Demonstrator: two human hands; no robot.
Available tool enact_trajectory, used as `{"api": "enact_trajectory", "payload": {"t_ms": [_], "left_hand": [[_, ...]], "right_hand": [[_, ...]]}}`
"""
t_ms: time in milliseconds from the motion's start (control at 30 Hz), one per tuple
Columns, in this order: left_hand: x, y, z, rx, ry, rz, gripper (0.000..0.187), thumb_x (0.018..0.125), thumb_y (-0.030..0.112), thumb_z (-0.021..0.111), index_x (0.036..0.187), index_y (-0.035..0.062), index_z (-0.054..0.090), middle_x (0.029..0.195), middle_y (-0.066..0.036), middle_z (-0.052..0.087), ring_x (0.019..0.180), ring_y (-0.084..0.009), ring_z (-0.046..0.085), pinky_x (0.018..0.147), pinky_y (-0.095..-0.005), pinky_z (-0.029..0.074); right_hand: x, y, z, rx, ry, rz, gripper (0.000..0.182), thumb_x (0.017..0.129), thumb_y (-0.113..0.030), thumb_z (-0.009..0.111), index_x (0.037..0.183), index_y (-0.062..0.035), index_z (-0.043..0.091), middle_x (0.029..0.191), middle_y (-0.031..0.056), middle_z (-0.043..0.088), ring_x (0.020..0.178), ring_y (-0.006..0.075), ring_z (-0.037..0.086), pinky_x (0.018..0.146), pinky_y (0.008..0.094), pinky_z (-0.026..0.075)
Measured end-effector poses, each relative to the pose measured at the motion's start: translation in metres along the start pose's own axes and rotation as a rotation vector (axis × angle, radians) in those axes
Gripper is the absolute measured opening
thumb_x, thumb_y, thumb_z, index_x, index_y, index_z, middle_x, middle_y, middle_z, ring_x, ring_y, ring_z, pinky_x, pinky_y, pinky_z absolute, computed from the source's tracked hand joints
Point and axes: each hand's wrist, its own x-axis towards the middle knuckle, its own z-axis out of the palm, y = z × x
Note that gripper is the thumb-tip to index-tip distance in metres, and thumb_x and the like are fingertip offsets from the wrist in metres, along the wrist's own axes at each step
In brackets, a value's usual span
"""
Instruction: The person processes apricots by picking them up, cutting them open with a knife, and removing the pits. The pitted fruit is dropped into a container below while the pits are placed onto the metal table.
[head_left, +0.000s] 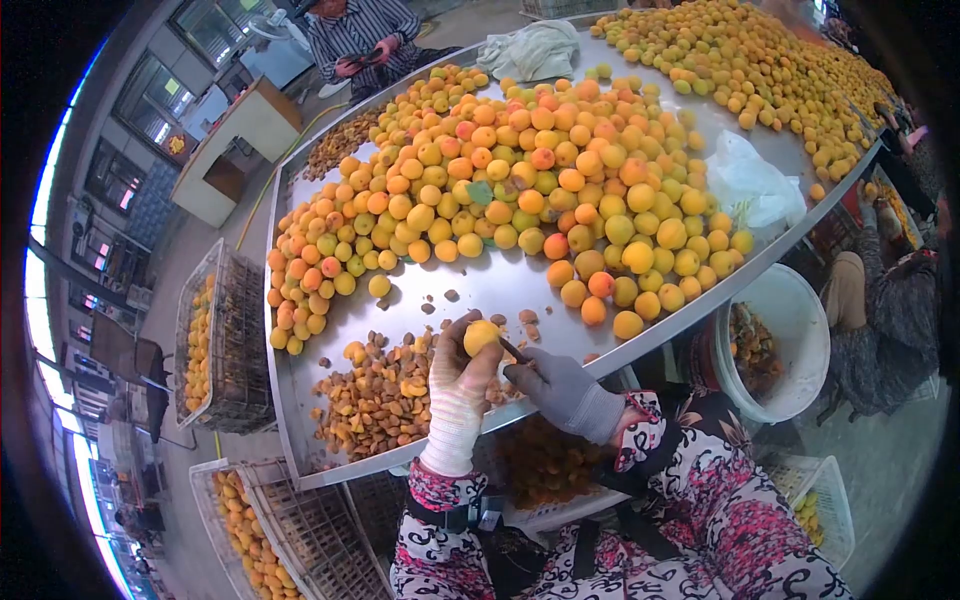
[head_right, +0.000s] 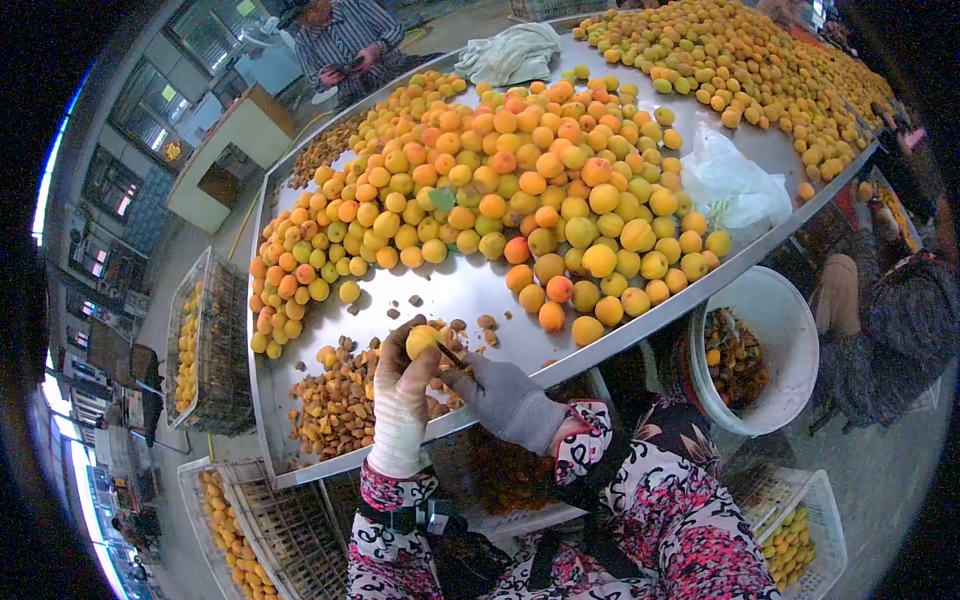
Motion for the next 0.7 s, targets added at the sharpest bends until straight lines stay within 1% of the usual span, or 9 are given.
{"api": "enact_trajectory", "payload": {"t_ms": [67, 133, 267, 367, 433, 467, 500, 633, 700], "left_hand": [[-0.003, -0.002, 0.005, -0.013, 0.044, -0.041, 0.039, 0.084, 0.013, 0.055, 0.117, -0.0018, 0.043, 0.096, -0.009, 0.056, 0.083, -0.0154, 0.054, 0.071, -0.0255, 0.047], [-0.005, -0.013, 0.005, -0.266, 0.136, -0.160, 0.044, 0.080, 0.025, 0.062, 0.114, -0.0001, 0.049, 0.099, -0.008, 0.056, 0.092, -0.0165, 0.054, 0.081, -0.0281, 0.045], [0.003, -0.035, -0.001, -0.551, 0.129, -0.302, 0.035, 0.085, 0.032, 0.058, 0.102, 0.0012, 0.054, 0.096, -0.007, 0.057, 0.084, -0.0153, 0.056, 0.073, -0.0276, 0.047], [0.006, -0.026, -0.011, -0.261, 0.054, -0.246, 0.033, 0.086, 0.030, 0.056, 0.103, 0.0005, 0.054, 0.095, -0.008, 0.058, 0.083, -0.0159, 0.057, 0.073, -0.0276, 0.048], [0.005, -0.016, -0.007, -0.252, 0.052, -0.216, 0.035, 0.085, 0.028, 0.058, 0.105, 0.0008, 0.051, 0.096, -0.007, 0.057, 0.087, -0.0148, 0.054, 0.077, -0.0267, 0.045], [0.005, -0.010, -0.005, -0.240, 0.051, -0.187, 0.038, 0.083, 0.027, 0.061, 0.108, 0.0010, 0.049, 0.097, -0.007, 0.056, 0.090, -0.0137, 0.051, 0.080, -0.0257, 0.041], [0.006, -0.007, 0.000, -0.238, 0.084, -0.123, 0.038, 0.083, 0.027, 0.061, 0.108, 0.0014, 0.049, 0.097, -0.008, 0.056, 0.086, -0.0146, 0.053, 0.076, -0.0268, 0.044], [0.002, -0.014, 0.003, -0.370, 0.104, -0.147, 0.035, 0.085, 0.029, 0.058, 0.106, 0.0021, 0.050, 0.095, -0.007, 0.057, 0.079, -0.0154, 0.056, 0.067, -0.0282, 0.047], [0.000, -0.012, 0.008, -0.627, 0.092, -0.302, 0.035, 0.087, 0.032, 0.054, 0.103, 0.0016, 0.053, 0.096, -0.009, 0.058, 0.087, -0.0199, 0.057, 0.077, -0.0308, 0.047]], "right_hand": [[-0.001, 0.007, 0.014, 0.011, 0.076, -0.030, 0.029, 0.090, -0.026, 0.047, 0.099, 0.0006, 0.053, 0.075, 0.0135, 0.061, 0.071, 0.0295, 0.059, 0.061, 0.0353, 0.043], [-0.001, 0.016, 0.030, 0.022, 0.153, -0.066, 0.028, 0.090, -0.025, 0.047, 0.100, 0.0006, 0.053, 0.076, 0.0142, 0.061, 0.072, 0.0300, 0.060, 0.062, 0.0358, 0.044], [-0.002, 0.019, 0.039, -0.039, 0.269, -0.109, 0.032, 0.089, -0.029, 0.049, 0.103, -0.0003, 0.051, 0.075, 0.0186, 0.060, 0.073, 0.0334, 0.060, 0.062, 0.0388, 0.045], [0.000, 0.013, 0.028, -0.096, 0.254, -0.097, 0.033, 0.089, -0.031, 0.049, 0.102, -0.0009, 0.051, 0.073, 0.0196, 0.059, 0.072, 0.0356, 0.059, 0.061, 0.0403, 0.045], [0.002, 0.010, 0.021, -0.151, 0.225, -0.077, 0.033, 0.089, -0.031, 0.049, 0.102, -0.0013, 0.052, 0.071, 0.0197, 0.059, 0.070, 0.0366, 0.059, 0.061, 0.0407, 0.046], [0.003, 0.009, 0.018, -0.152, 0.190, -0.073, 0.039, 0.088, -0.038, 0.046, 0.109, -0.0050, 0.050, 0.069, 0.0202, 0.059, 0.068, 0.0381, 0.059, 0.060, 0.0440, 0.046], [0.003, 0.008, 0.017, -0.152, 0.154, -0.070, 0.046, 0.088, -0.045, 0.044, 0.116, -0.0088, 0.049, 0.068, 0.0206, 0.060, 0.066, 0.0396, 0.059, 0.059, 0.0473, 0.047], [0.000, 0.003, 0.021, -0.202, 0.178, -0.067, 0.033, 0.088, -0.030, 0.050, 0.105, -0.0024, 0.052, 0.071, 0.0193, 0.060, 0.070, 0.0372, 0.059, 0.059, 0.0428, 0.046], [-0.002, 0.000, 0.022, -0.242, 0.270, -0.139, 0.037, 0.088, -0.030, 0.050, 0.114, -0.0037, 0.050, 0.072, 0.0181, 0.060, 0.069, 0.0364, 0.059, 0.060, 0.0428, 0.046]]}}
